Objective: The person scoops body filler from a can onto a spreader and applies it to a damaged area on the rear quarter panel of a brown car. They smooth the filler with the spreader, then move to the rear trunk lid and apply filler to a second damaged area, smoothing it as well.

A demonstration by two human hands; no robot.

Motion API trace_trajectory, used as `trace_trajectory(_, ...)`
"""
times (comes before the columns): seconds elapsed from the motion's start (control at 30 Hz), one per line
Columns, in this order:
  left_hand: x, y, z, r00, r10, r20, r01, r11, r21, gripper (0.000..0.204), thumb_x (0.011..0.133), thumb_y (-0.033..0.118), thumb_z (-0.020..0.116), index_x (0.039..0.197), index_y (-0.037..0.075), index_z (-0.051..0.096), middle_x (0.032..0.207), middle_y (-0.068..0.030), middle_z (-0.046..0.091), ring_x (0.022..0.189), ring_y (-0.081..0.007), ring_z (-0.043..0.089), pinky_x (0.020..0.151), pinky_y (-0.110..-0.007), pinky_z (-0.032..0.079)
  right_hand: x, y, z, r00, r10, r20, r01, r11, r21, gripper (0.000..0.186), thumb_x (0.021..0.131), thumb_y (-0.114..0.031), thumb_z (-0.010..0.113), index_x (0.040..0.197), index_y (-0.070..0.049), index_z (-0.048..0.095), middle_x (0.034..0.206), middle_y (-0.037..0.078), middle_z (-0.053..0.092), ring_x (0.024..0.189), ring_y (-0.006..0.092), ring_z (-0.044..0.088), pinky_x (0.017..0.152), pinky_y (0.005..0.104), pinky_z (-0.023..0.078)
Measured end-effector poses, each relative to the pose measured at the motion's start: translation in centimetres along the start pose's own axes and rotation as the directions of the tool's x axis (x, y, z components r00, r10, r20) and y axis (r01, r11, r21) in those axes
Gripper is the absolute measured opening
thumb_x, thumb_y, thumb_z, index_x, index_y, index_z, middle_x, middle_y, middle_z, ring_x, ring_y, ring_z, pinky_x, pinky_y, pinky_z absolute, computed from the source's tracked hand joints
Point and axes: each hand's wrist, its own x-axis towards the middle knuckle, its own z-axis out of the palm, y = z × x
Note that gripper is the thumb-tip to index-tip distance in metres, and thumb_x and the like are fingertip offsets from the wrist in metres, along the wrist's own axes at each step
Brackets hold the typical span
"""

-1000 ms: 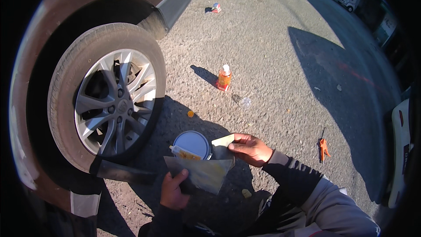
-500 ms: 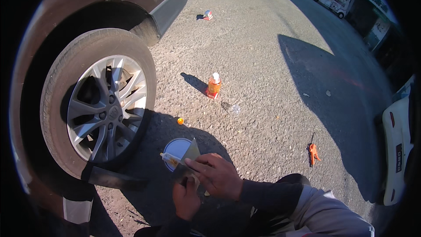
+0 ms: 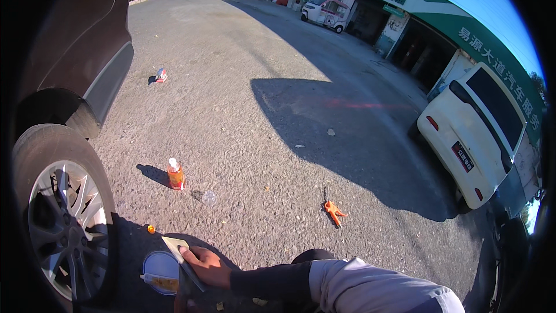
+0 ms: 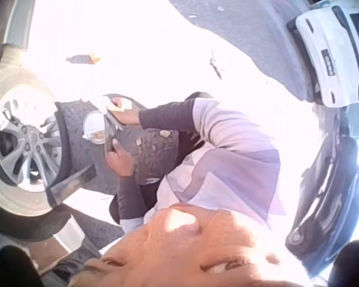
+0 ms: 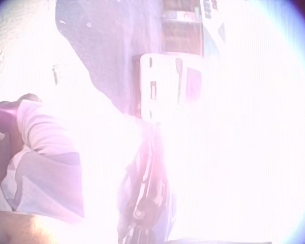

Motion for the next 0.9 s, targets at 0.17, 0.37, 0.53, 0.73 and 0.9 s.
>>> trace_trajectory(0.17,1.8,0.4,-3.0,0.982,-0.002,-0.188,-0.034,0.981,-0.191,0.047,0.107,0.033,0.056,0.12,-0.01,0.07,0.117,-0.0274,0.073,0.109,-0.042,0.069,0.095,-0.047,0.051,-1.6,0.2,0.2,0.886,0.121,0.447,-0.171,0.983,0.073,0.062,0.108,-0.057,0.044,0.106,-0.001,0.07,0.076,0.004,0.064,0.064,0.013,0.06,0.06,0.03,0.047)
trace_trajectory(0.37,2.2,-0.2,-2.3,0.958,0.166,-0.233,-0.219,0.95,-0.225,0.045,0.108,0.03,0.055,0.125,-0.009,0.067,0.124,-0.0258,0.071,0.113,-0.0365,0.068,0.098,-0.044,0.05,1.3,-0.6,-3.0,0.45,0.263,0.853,-0.827,0.483,0.288,0.045,0.109,-0.052,0.045,0.105,-0.01,0.063,0.057,-0.005,0.04,0.04,0.0038,0.035,0.034,0.0214,0.025)
trace_trajectory(0.53,2.9,-0.9,-3.8,0.99,-0.039,-0.138,0.019,0.989,-0.148,0.048,0.108,0.032,0.053,0.131,-0.008,0.065,0.127,-0.0265,0.07,0.116,-0.035,0.067,0.099,-0.041,0.049,1.8,-0.5,-1.8,0.955,0.234,0.184,-0.254,0.963,0.094,0.052,0.108,-0.05,0.051,0.124,-0.002,0.063,0.084,0.005,0.067,0.068,0.0135,0.064,0.063,0.029,0.052)
trace_trajectory(0.73,1.1,1.3,-2.0,0.986,0.122,0.116,-0.1,0.978,-0.181,0.043,0.108,0.025,0.052,0.135,-0.006,0.063,0.13,-0.027,0.068,0.12,-0.0379,0.065,0.102,-0.042,0.048,2.8,-1.9,-0.9,0.982,-0.01,-0.19,0.04,0.988,0.152,0.062,0.108,-0.052,0.048,0.126,0.005,0.063,0.109,0.018,0.072,0.101,0.0221,0.067,0.091,0.0338,0.05)
trace_trajectory(0.9,0.0,2.9,-1.6,0.963,0.187,0.195,-0.092,0.906,-0.413,0.038,0.108,0.016,0.05,0.138,-0.005,0.061,0.133,-0.0263,0.066,0.126,-0.0374,0.062,0.107,-0.043,0.047,0.7,-1.4,-0.3,0.99,0.04,-0.134,-0.037,0.999,0.023,0.075,0.106,-0.061,0.043,0.128,0.009,0.062,0.118,0.028,0.07,0.115,0.0346,0.066,0.099,0.0391,0.049)
